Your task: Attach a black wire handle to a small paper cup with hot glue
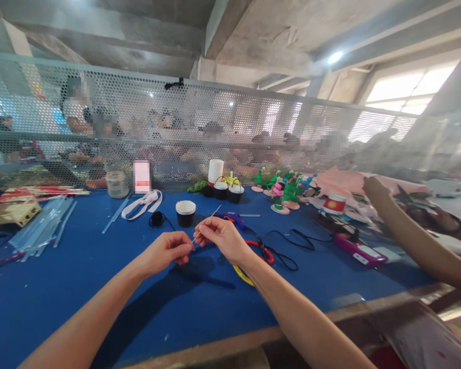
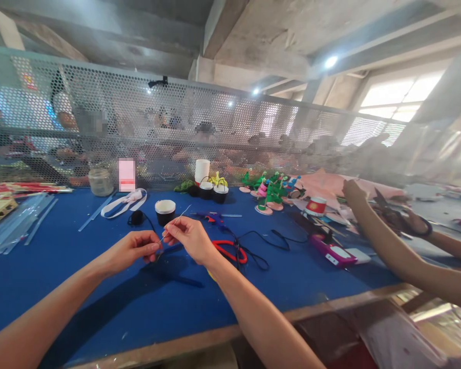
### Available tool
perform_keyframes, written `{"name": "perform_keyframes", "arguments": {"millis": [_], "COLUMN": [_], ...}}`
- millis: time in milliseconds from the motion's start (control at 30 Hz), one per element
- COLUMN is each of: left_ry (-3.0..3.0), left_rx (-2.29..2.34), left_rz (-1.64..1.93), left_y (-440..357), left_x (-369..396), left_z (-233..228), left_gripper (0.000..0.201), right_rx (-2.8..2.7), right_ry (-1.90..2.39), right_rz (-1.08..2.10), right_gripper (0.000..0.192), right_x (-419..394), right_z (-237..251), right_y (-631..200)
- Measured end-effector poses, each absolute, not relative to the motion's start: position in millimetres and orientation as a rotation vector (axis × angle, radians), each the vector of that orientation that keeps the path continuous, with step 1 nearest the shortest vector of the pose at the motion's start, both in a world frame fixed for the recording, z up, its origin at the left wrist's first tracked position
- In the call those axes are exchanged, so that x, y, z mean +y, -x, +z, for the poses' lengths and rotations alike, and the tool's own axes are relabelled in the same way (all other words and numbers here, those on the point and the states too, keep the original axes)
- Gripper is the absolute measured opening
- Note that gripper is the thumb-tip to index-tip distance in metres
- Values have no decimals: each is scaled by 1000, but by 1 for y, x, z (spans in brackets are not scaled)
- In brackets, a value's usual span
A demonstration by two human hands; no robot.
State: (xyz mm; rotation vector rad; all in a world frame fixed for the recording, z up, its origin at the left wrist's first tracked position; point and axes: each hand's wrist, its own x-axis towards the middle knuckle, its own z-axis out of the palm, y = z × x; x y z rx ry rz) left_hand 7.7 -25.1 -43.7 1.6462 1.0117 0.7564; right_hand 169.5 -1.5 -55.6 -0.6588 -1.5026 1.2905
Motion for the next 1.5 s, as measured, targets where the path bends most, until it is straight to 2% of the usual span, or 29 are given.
{"name": "perform_keyframes", "arguments": {"millis": [1133, 1500], "left_ry": [-1617, -1589], "left_rx": [985, 1008], "left_rz": [847, 719], "left_y": [-14, -11], "left_x": [-25, -29], "left_z": [-51, -46], "left_gripper": [24, 25], "right_rx": [-1527, -1524], "right_ry": [696, 709], "right_rz": [1286, 1208], "right_gripper": [16, 14], "right_x": [-5, 3], "right_z": [-55, -57], "right_y": [-166, -171]}}
